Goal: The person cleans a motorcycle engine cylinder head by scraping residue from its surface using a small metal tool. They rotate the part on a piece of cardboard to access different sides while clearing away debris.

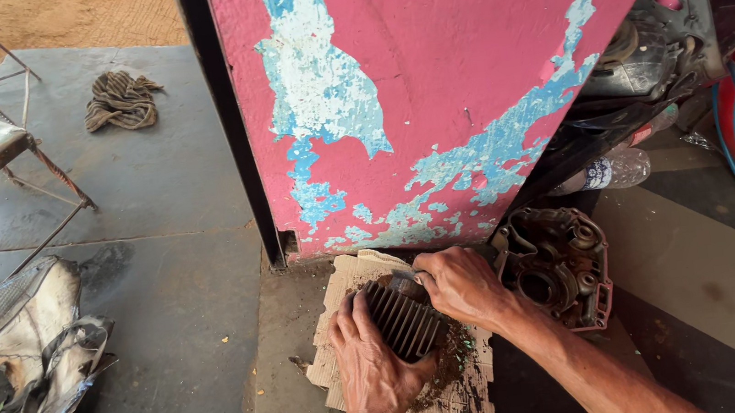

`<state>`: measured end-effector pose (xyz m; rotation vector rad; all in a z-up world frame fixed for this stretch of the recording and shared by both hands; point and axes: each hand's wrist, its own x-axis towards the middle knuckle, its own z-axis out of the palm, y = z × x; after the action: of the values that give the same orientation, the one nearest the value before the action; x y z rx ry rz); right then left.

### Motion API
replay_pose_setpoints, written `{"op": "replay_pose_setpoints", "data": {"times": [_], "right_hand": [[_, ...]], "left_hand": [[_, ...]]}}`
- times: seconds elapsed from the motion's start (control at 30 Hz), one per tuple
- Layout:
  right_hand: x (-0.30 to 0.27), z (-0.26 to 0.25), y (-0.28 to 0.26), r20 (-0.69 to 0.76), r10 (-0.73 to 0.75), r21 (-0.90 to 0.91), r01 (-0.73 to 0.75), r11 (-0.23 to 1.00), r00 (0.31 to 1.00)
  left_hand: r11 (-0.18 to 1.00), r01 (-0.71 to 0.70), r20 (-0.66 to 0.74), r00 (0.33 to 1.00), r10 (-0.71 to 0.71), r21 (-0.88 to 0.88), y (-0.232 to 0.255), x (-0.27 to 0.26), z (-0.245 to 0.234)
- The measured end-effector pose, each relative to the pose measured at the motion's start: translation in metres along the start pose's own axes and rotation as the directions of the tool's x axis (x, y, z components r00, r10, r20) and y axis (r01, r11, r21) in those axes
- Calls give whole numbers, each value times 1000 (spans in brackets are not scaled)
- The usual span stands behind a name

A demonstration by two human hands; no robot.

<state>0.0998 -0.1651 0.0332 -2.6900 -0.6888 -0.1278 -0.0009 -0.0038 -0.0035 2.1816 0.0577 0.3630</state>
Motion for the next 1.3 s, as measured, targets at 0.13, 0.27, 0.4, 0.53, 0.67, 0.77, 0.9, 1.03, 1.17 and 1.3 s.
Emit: {"op": "replay_pose_setpoints", "data": {"times": [0.13, 0.27, 0.4, 0.53, 0.67, 0.77, 0.9, 1.03, 1.17, 1.3], "right_hand": [[-3, 9, -5, 122, 105, -33, -101, 994, 987], [-1, 17, 0, 189, 90, 14, -95, 995, 978], [7, 7, 3, 60, -9, -64, 13, 998, 998], [2, 9, -12, 219, 144, -60, -134, 989, 965], [9, 3, -6, 116, 61, -27, -58, 998, 991], [6, 10, -6, 196, 133, -43, -127, 991, 972], [-2, 15, -2, 162, 12, 66, -23, 998, 987], [9, 15, 13, 94, 39, -77, -32, 997, 995], [9, 15, 15, 153, 159, -106, -144, 984, 975], [9, 4, 17, 14, 71, 50, -71, 996, 997]], "left_hand": [[999, 30, 23, 999, -30, -25, -1, -3, -1], [1000, 18, 23, 1000, -18, -17, -2, -2, -2], [999, -4, -10, 1000, 4, -33, -3, -4, 0], [1000, 2, 21, 1000, -2, -13, -3, -2, -2], [999, 27, 21, 999, -26, -38, -1, -3, -3], [1000, 13, 22, 1000, -12, -25, -4, -1, -3], [1000, -22, 24, 999, 22, -17, -4, -3, -3], [999, 13, 13, 1000, -12, -36, -4, -3, -3], [1000, -1, 15, 1000, 1, -26, -4, -3, -3], [1000, 20, 11, 1000, -19, -17, -4, -4, -3]]}}
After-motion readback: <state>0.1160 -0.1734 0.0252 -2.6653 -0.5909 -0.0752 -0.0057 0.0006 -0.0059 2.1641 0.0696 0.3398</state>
